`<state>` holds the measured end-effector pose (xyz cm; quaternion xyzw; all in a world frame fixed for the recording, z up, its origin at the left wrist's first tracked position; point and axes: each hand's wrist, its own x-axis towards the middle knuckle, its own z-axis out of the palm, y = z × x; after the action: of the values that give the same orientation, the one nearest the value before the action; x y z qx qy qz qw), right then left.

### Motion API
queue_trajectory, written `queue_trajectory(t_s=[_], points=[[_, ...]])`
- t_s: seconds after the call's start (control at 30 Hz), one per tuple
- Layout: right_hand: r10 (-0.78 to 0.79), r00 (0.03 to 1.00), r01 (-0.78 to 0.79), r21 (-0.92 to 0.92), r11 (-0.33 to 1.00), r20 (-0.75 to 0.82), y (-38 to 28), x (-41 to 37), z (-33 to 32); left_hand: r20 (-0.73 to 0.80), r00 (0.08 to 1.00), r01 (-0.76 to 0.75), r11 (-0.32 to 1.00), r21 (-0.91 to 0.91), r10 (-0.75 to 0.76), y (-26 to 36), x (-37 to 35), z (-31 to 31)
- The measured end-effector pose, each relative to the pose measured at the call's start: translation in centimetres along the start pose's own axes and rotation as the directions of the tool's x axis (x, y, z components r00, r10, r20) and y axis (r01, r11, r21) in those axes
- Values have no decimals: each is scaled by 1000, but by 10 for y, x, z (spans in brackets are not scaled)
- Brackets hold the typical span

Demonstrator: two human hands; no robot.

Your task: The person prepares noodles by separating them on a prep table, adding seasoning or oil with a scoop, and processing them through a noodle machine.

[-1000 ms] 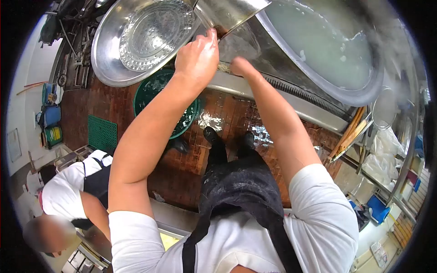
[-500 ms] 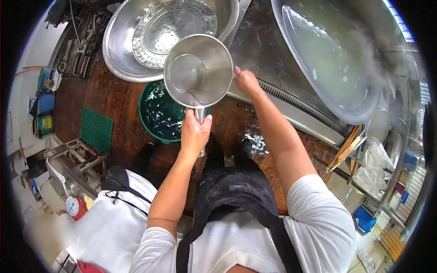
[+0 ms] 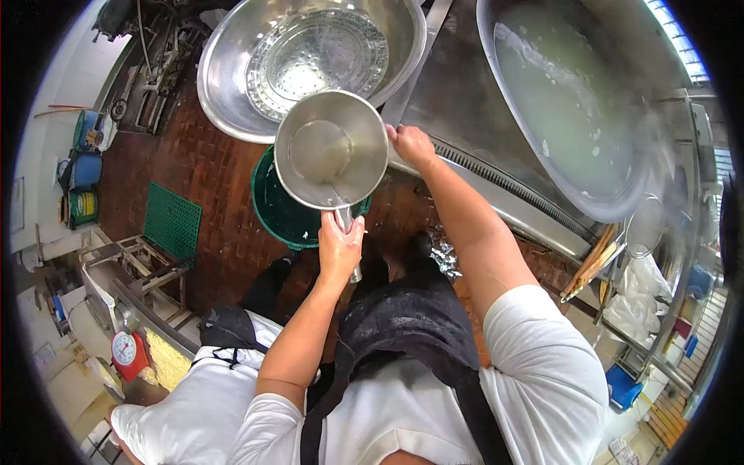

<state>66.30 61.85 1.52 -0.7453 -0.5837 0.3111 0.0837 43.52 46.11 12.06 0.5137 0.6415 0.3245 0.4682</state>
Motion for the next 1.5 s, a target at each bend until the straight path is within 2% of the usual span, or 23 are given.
queue_trajectory(t_s=[0.13, 0.17, 0.2, 0.27, 0.33, 0.4, 0.47, 0.6, 0.67, 0.73, 0.77, 0.8, 0.87, 0.93, 0.97, 1.07, 1.13, 1.2, 1.27, 1.33, 1.4, 1.43, 1.5], points=[[-140, 970, 146, 15, 989, -201, 25, -6, -1, -5, 1000, -9, 999, 39, 9, 5, -9, 4], [-174, 954, 160, -75, 984, -246, 37, -5, 0, -1, 999, -43, 996, 78, 43, 7, -11, 4], [-123, 968, 112, -64, 992, -216, 50, -5, 0, 30, 999, 11, 997, 70, -13, 12, -14, 3], [-55, 974, 73, 73, 995, -218, 78, -13, -13, 96, 988, 117, 992, 53, -122, 34, -21, 6], [148, 971, -98, 252, 963, -190, 99, -22, -41, 122, 967, 218, 974, 58, -224, 46, -28, 14], [120, 972, -26, 415, 909, -203, 109, -21, -65, 145, 951, 269, 961, 59, -275, 40, -29, 24], [32, 968, 102, 503, 859, -250, 91, -35, -105, 154, 947, 279, 959, 51, -283, 47, -31, 37], [-90, 975, 210, 724, 658, -201, 16, -78, -204, 153, 941, 291, 952, 91, -302, 55, -34, 59], [-172, 943, 331, 747, 576, -285, -22, -92, -226, 144, 940, 298, 950, 89, -308, 56, -34, 62], [-240, 941, 323, 840, 437, -237, -62, -114, -240, 149, 931, 329, 942, 64, -335, 56, -31, 65], [-325, 900, 401, 844, 357, -290, -73, -111, -228, 167, 935, 319, 948, -1, -314, 57, -29, 64], [-378, 817, 570, 706, 420, -435, -85, -111, -211, 187, 938, 308, 949, -67, -291, 58, -27, 64], [-341, 937, 271, 774, 572, -75, -108, -118, -198, 212, 924, 355, 920, -164, -319, 70, -20, 61], [-492, 864, 478, 478, 737, -107, -107, -93, -166, 224, 923, 364, 896, -254, -311, 72, -17, 55], [-566, 818, 567, 299, 767, -99, -105, -83, -151, 220, 931, 347, 890, -295, -290, 69, -15, 51], [-533, 642, 717, 187, 671, -550, -81, -73, -146, 228, 932, 349, 860, -371, -280, 69, -5, 25], [-476, 634, 717, 231, 658, -610, -63, -66, -167, 237, 942, 320, 850, -419, -238, 56, 1, 2], [-282, 823, 525, 472, 708, -493, -35, -56, -161, 251, 946, 309, 797, -518, -204, 63, 2, -23], [-291, 841, 416, 202, 887, -456, 11, -28, -119, 245, 955, 287, 734, -615, -168, 65, 2, -56], [-196, 945, 231, 110, 967, -263, 20, -24, -74, 193, 979, 188, 685, -704, -70, 70, 7, -95], [-278, 914, 279, -39, 959, -294, 19, -19, -17, 180, 983, 175, 529, -830, -42, 63, 21, -130], [-167, 973, 171, 9, 985, -157, -3, -25, -10, 156, 985, 169, 517, -839, -69, 50, 31, -144], [-215, 958, 211, -43, 977, -189, -21, -14, 22, 129, 985, 167, 495, -853, -110, 45, 52, -180]])
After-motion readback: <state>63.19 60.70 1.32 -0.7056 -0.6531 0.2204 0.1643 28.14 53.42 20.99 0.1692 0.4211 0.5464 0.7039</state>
